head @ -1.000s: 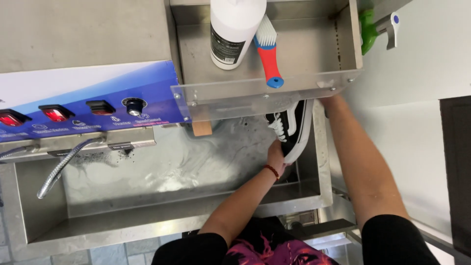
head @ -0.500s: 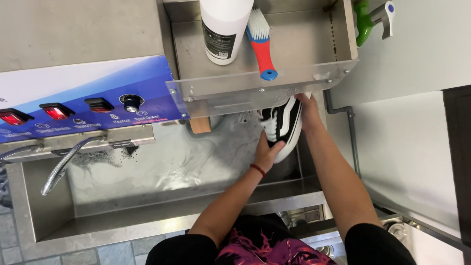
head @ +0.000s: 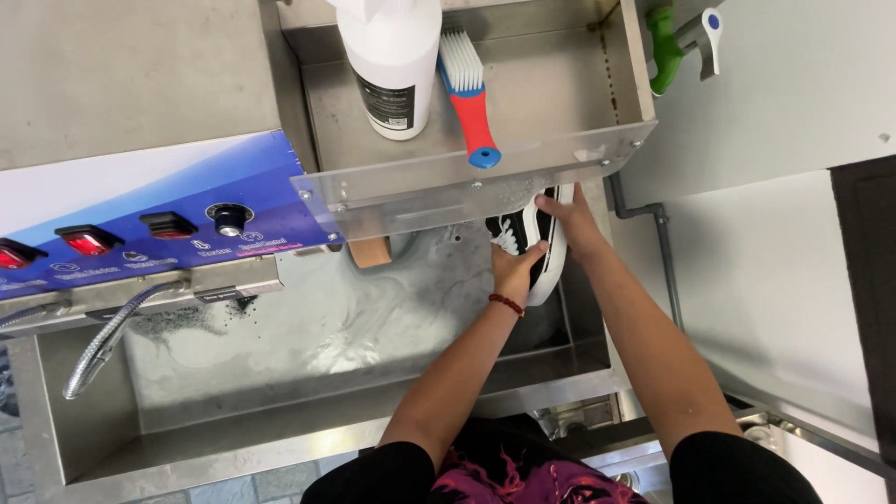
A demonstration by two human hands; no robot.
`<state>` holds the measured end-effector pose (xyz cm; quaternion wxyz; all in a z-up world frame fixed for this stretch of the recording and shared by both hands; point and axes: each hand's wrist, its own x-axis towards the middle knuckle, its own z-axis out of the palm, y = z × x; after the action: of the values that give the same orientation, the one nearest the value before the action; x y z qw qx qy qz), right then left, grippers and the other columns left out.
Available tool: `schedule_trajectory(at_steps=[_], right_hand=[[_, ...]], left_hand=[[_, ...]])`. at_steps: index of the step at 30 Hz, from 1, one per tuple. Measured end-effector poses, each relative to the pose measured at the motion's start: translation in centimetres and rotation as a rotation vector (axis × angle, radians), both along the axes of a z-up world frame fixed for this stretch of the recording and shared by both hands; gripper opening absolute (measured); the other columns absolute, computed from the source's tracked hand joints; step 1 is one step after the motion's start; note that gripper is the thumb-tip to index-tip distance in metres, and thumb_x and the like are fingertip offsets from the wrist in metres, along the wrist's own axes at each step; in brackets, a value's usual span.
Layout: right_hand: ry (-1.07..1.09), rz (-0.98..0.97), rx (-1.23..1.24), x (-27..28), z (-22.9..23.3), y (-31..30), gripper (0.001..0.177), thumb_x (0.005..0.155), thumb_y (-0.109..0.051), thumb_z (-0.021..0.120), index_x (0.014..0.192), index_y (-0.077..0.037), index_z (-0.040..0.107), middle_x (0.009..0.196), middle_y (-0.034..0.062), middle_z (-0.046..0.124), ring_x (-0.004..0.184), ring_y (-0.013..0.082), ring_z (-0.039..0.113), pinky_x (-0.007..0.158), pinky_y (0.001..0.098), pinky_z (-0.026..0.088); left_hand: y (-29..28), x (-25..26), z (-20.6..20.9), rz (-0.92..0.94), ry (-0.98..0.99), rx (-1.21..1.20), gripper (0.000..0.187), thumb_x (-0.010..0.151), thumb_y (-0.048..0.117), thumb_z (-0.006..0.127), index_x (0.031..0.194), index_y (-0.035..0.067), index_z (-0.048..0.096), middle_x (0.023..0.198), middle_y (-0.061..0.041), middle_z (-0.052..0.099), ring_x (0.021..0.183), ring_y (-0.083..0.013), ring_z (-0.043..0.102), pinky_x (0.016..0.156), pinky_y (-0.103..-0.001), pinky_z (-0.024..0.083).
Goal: Cleaning a sneaker using a specialized shoe washing machine and a sink.
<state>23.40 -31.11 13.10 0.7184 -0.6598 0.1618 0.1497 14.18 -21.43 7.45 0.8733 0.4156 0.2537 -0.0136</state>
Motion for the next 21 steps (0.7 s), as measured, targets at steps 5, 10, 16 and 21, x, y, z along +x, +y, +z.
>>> schedule_trajectory(at_steps=[5, 10, 16, 21], right_hand=[[-0.112, 0.076, -0.084, 3.5, -5.5, -3.4, 0.052, 0.08, -0.009, 0.073, 0.13, -0.004, 0.058, 0.125, 0.0133, 0.067, 0.113, 0.024, 0.064, 0.099, 0.0374, 0.051], [-0.217, 0.275, -0.541, 8.4, -13.2, -6.7, 0.037, 0.102, -0.02, 0.06, 0.133, 0.001, 0.063, 0.132, 0.0136, 0.066, 0.119, 0.0238, 0.061, 0.101, 0.0358, 0.05], [-0.275, 0.356, -0.454, 10.0, -15.2, -7.5, 0.043, 0.099, -0.024, 0.06, 0.134, -0.001, 0.062, 0.137, 0.0146, 0.063, 0.124, 0.0259, 0.058, 0.104, 0.036, 0.047], [-0.275, 0.402, -0.478, 9.1, -10.4, -6.5, 0.045, 0.096, -0.025, 0.063, 0.134, -0.002, 0.062, 0.136, 0.014, 0.064, 0.124, 0.0261, 0.058, 0.104, 0.0368, 0.047]], left_hand=[[-1.2, 2.8, -1.8, 0.05, 0.054, -0.079, 0.076, 0.071, 0.0, 0.084, 0.138, -0.002, 0.048, 0.13, -0.012, 0.063, 0.12, -0.0256, 0.062, 0.104, -0.039, 0.051], [-1.9, 5.6, -3.7, 0.198, 0.052, -0.369, 0.073, 0.074, 0.003, 0.084, 0.139, 0.005, 0.051, 0.128, -0.006, 0.065, 0.122, -0.0235, 0.059, 0.102, -0.036, 0.049], [-2.9, 6.1, -5.6, 0.225, 0.209, -0.454, 0.055, 0.079, 0.01, 0.083, 0.128, 0.013, 0.057, 0.116, -0.001, 0.067, 0.106, -0.0175, 0.064, 0.081, -0.035, 0.051], [-3.5, 6.0, -7.0, 0.277, 0.101, -0.648, 0.048, 0.084, 0.013, 0.081, 0.126, 0.011, 0.058, 0.116, -0.001, 0.067, 0.106, -0.0176, 0.065, 0.088, -0.035, 0.054]])
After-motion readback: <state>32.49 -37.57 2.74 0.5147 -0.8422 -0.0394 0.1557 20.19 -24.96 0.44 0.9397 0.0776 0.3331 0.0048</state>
